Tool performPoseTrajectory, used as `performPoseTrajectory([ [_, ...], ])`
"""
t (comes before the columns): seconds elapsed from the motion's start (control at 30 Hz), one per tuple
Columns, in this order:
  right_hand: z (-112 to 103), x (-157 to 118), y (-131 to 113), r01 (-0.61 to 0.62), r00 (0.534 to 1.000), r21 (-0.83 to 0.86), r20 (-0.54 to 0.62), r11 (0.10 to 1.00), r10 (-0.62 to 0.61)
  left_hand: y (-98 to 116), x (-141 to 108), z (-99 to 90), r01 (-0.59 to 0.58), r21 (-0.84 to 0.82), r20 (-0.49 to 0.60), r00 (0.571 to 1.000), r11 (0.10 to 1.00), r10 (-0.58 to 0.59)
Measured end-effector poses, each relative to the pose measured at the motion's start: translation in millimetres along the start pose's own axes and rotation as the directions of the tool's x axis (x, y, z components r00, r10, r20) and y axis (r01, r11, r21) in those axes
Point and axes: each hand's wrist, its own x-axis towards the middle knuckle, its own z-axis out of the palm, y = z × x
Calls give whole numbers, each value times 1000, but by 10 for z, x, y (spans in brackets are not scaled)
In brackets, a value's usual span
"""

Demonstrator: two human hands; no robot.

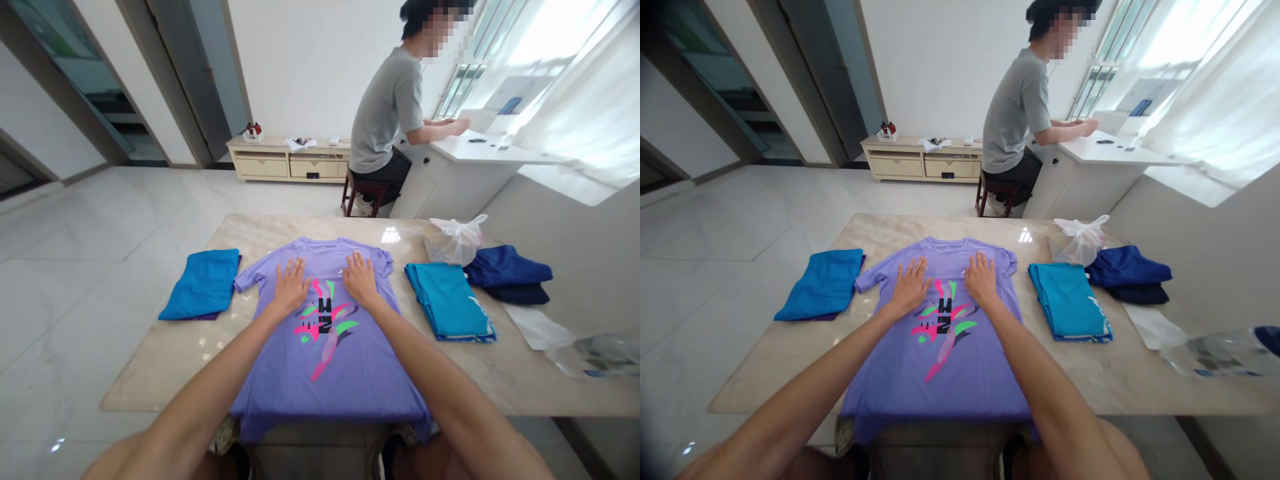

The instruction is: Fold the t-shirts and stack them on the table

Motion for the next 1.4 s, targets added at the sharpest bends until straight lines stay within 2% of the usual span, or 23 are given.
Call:
performPoseTrajectory([
  [0.07, -39, -494, -116, 48, 999, 31, -5, 998, -48, 58, -528, 63, -49, -14, -72, 996, 999, 48],
  [0.1, -51, -765, -140, 75, 997, 38, 11, 996, -76, 54, -794, 90, -40, -23, -72, 997, 999, 39],
  [0.2, -94, -1493, -93, 81, 987, 44, 138, 996, -87, -60, -1441, 82, -11, -36, 20, 1000, 999, 12],
  [0.27, -147, -1828, -10, 29, 972, 25, 231, 999, -34, -163, -1717, 0, 12, -25, 94, 996, 1000, -9],
  [0.37, -231, -2178, 112, -15, 944, -5, 331, 1000, 16, -276, -2045, -123, -5, 5, 119, 993, 1000, 5],
  [0.47, -248, -2527, 212, 86, 922, 14, 377, 996, -85, -347, -2365, -136, -67, 18, 169, 984, 998, 63],
  [0.53, -214, -2749, 268, 178, 924, 2, 344, 984, -168, -387, -2511, -101, -79, 17, 231, 970, 997, 73],
  [0.67, -124, -2951, 331, 243, 932, -78, 296, 967, -210, -445, -2543, -52, -81, 0, 284, 956, 997, 77],
  [0.87, -47, -2873, 351, 225, 931, -100, 315, 969, -184, -475, -2455, -41, -89, 29, 347, 935, 996, 73],
  [1.03, -63, -2873, 338, 207, 930, -86, 326, 975, -169, -464, -2486, -46, -127, 67, 332, 938, 990, 98],
  [1.27, -151, -2841, 276, 164, 920, -59, 369, 985, -131, -426, -2500, -115, -125, 66, 292, 951, 990, 100],
  [1.4, -174, -2832, 266, 154, 913, -54, 390, 987, -121, -368, -2487, -182, -106, 68, 322, 943, 992, 79],
])
